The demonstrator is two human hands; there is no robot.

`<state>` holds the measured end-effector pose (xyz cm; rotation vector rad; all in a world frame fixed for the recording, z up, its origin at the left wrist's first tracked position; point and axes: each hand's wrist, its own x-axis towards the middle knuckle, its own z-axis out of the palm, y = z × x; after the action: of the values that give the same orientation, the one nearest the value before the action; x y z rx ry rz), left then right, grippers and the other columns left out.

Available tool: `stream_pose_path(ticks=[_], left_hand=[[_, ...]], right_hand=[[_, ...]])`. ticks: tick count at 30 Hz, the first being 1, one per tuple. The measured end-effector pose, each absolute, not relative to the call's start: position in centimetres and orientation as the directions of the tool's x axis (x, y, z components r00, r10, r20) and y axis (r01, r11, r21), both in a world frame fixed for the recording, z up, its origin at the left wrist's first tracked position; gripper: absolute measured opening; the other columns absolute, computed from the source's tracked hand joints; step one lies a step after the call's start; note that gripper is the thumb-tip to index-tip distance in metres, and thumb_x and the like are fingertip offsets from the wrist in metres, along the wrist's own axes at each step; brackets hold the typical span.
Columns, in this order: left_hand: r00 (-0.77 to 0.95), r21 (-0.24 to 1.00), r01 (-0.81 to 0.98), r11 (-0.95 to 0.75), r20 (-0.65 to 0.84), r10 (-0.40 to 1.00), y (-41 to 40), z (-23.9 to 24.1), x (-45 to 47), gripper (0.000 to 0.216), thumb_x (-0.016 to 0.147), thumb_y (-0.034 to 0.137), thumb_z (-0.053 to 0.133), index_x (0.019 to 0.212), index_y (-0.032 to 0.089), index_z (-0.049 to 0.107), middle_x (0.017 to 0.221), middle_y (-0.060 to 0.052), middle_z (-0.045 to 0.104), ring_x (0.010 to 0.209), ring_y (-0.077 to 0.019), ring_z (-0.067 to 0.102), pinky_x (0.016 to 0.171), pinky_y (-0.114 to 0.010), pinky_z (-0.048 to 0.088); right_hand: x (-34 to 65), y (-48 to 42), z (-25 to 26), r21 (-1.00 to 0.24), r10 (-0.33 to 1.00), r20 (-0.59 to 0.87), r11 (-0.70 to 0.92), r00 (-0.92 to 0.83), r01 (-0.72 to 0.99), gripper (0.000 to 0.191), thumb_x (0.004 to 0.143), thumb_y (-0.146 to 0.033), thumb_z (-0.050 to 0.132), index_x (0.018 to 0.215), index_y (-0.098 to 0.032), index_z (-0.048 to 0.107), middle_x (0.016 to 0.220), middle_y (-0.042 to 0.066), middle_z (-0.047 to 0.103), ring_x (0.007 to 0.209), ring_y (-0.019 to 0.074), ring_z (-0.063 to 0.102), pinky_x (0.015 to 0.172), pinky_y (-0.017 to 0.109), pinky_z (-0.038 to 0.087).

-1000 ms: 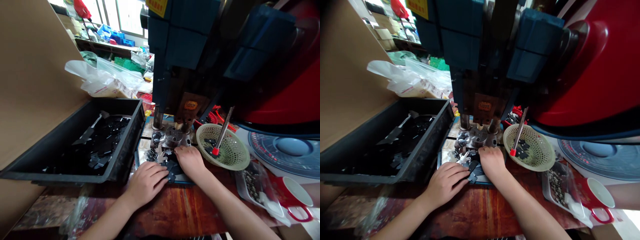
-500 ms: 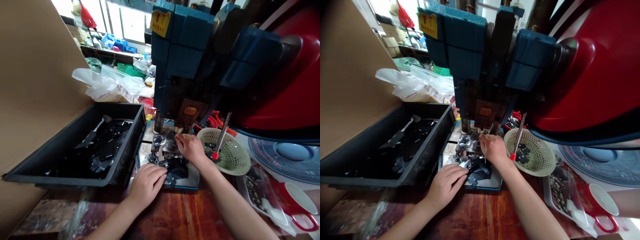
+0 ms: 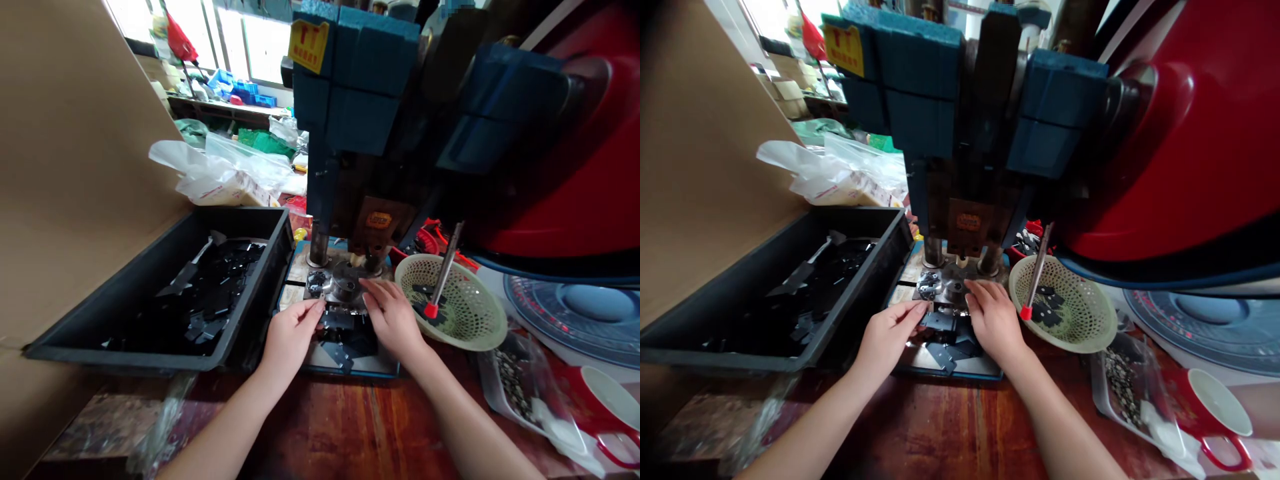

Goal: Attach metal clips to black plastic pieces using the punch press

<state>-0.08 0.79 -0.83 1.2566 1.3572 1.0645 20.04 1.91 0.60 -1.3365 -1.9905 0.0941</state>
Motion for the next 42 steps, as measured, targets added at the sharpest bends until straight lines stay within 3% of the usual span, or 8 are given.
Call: stream_pose_path(ticks=[5,8,11,16,20,25,37,42], left_hand=[[-0.007,0.988,0.140,0.068,-0.067,0.998,1.0,-0.7,0.2,0.034,0.079,0.046,0.060,0.096,0.019,0.071,0.088,-0.003,0.073,0.075,-0.0199,0.066,0.067,-0.027,0.050],[0.012,0.992,0.116,0.053,-0.055,0.998,0.9,-0.7,0.4,0.035,0.080,0.046,0.059,0.098,0.018,0.070,0.090,-0.004,0.072,0.078,-0.0211,0.066,0.069,-0.029,0.051],[0.021,0.991,0.133,0.021,-0.024,0.999,1.0,-0.4,0.6,0.033,0.081,0.044,0.058,0.097,0.018,0.070,0.090,-0.005,0.072,0.080,-0.0215,0.067,0.070,-0.030,0.052],[0.075,0.899,0.347,-0.267,0.257,0.963,3.2,0.6,1.8,0.020,0.082,0.033,0.059,0.095,0.021,0.069,0.086,-0.002,0.071,0.076,-0.0177,0.065,0.073,-0.028,0.050],[0.086,0.750,0.516,-0.413,0.435,0.896,6.5,0.9,3.1,0.013,0.081,0.026,0.059,0.088,0.020,0.069,0.086,-0.003,0.068,0.082,-0.0190,0.062,0.078,-0.032,0.048],[0.069,0.731,0.547,-0.408,0.446,0.892,9.0,0.3,3.9,0.013,0.078,0.024,0.060,0.083,0.019,0.070,0.088,-0.006,0.065,0.092,-0.0227,0.059,0.088,-0.039,0.045],[0.195,0.720,0.545,-0.431,0.390,0.900,10.4,0.0,4.2,0.022,0.078,0.018,0.055,0.094,0.018,0.070,0.097,-0.006,0.069,0.097,-0.0230,0.061,0.092,-0.037,0.045],[0.158,0.692,0.568,-0.446,0.439,0.884,7.0,1.7,2.8,0.022,0.083,0.022,0.055,0.102,0.019,0.066,0.110,-0.006,0.063,0.106,-0.0228,0.055,0.097,-0.039,0.041]], right_hand=[[19.3,0.0,0.6,-0.686,0.926,0.352,0.354,-0.137,0.635,0.029,0.093,-0.030,0.041,0.111,-0.023,0.063,0.103,0.005,0.069,0.100,0.0202,0.061,0.090,0.037,0.047],[19.0,-0.4,0.5,-0.771,0.954,0.254,0.298,-0.157,0.563,0.030,0.090,-0.033,0.046,0.114,-0.023,0.062,0.113,0.005,0.066,0.106,0.0199,0.060,0.093,0.036,0.045],[18.8,-0.2,0.4,-0.814,0.965,0.215,0.261,-0.148,0.518,0.025,0.087,-0.030,0.052,0.107,-0.024,0.064,0.106,0.003,0.068,0.099,0.0189,0.062,0.088,0.033,0.047],[18.5,2.2,0.3,-0.761,0.925,0.380,0.306,0.010,0.572,0.014,0.084,-0.028,0.054,0.088,-0.023,0.067,0.085,0.002,0.067,0.084,0.0187,0.061,0.078,0.032,0.047],[18.4,5.2,0.0,-0.714,0.866,0.488,0.325,0.108,0.620,0.013,0.081,-0.029,0.056,0.081,-0.021,0.067,0.086,0.006,0.063,0.087,0.0206,0.058,0.081,0.036,0.045],[18.7,7.2,-0.8,-0.748,0.878,0.457,0.292,0.143,0.597,0.014,0.078,-0.028,0.056,0.084,-0.019,0.066,0.093,0.007,0.061,0.094,0.0214,0.057,0.088,0.037,0.044],[18.6,8.0,-1.2,-0.804,0.910,0.380,0.237,0.165,0.545,0.022,0.077,-0.031,0.052,0.089,-0.017,0.063,0.090,0.006,0.065,0.084,0.0192,0.061,0.079,0.034,0.049],[20.5,2.9,-0.4,-0.755,0.895,0.422,0.261,0.141,0.601,0.022,0.087,-0.033,0.046,0.093,-0.020,0.062,0.095,0.007,0.064,0.089,0.0195,0.060,0.074,0.032,0.049]])
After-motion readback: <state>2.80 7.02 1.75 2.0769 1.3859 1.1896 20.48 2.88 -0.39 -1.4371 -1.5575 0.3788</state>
